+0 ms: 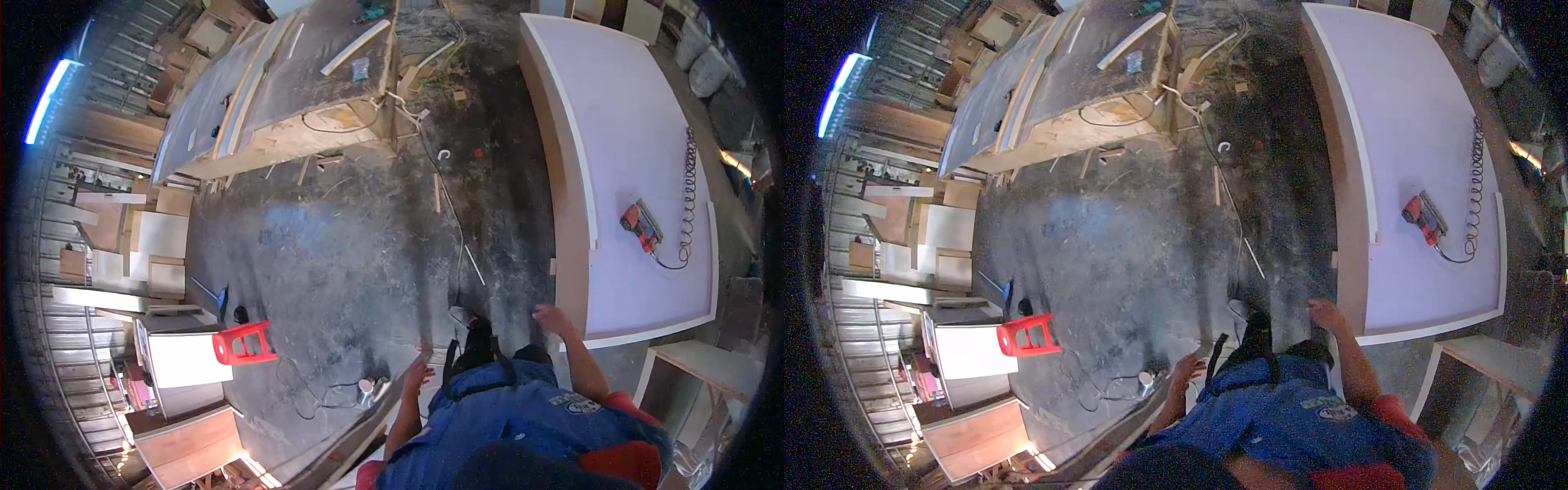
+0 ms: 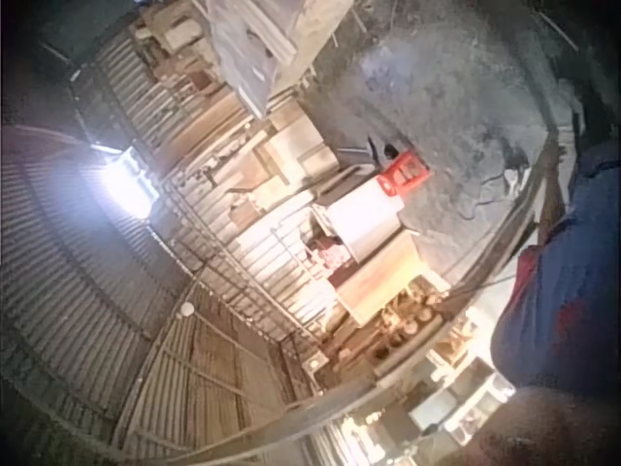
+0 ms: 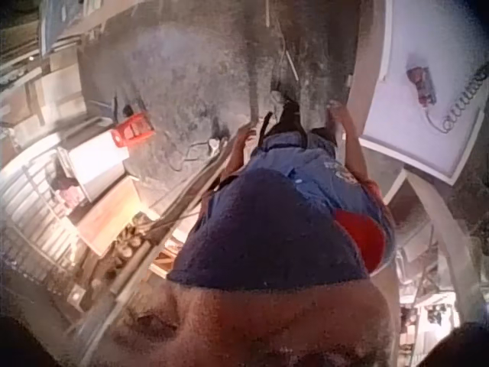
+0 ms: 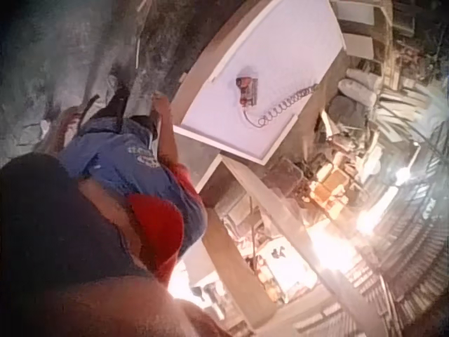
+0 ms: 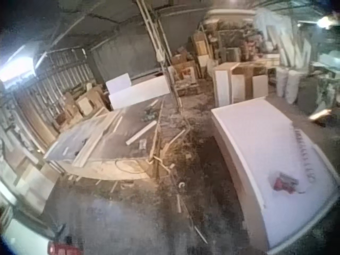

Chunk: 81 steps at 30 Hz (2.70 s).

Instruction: The person uses a pneumatic nail gun to attach wooden strips to the edges of large white panels, holds a wood block against the strips for alignment, and moves an electric fan while moving between work surfaces.

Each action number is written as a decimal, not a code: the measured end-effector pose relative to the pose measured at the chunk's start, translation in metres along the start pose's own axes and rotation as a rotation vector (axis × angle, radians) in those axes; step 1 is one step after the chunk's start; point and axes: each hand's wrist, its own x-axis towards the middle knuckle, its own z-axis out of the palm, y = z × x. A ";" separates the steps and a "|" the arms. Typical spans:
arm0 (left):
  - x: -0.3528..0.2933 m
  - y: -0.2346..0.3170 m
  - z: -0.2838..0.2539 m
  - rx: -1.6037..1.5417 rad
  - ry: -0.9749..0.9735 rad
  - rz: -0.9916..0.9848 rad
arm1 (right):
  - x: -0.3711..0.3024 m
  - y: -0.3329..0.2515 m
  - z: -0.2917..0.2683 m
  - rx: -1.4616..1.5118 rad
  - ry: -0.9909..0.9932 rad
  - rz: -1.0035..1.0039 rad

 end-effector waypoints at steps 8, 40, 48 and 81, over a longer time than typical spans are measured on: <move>0.016 0.121 -0.064 -0.244 0.237 0.351 | 0.086 0.063 0.032 -0.008 0.084 -0.060; 0.102 0.704 -0.034 1.021 -0.174 0.905 | 0.417 -0.137 -0.161 -0.307 0.339 -0.326; 0.062 0.877 -0.122 1.496 -0.274 0.648 | 0.297 -0.451 -0.167 0.292 0.220 0.143; 0.027 0.995 -0.022 1.553 -0.596 0.081 | 0.232 -0.405 -0.031 0.957 -0.323 0.426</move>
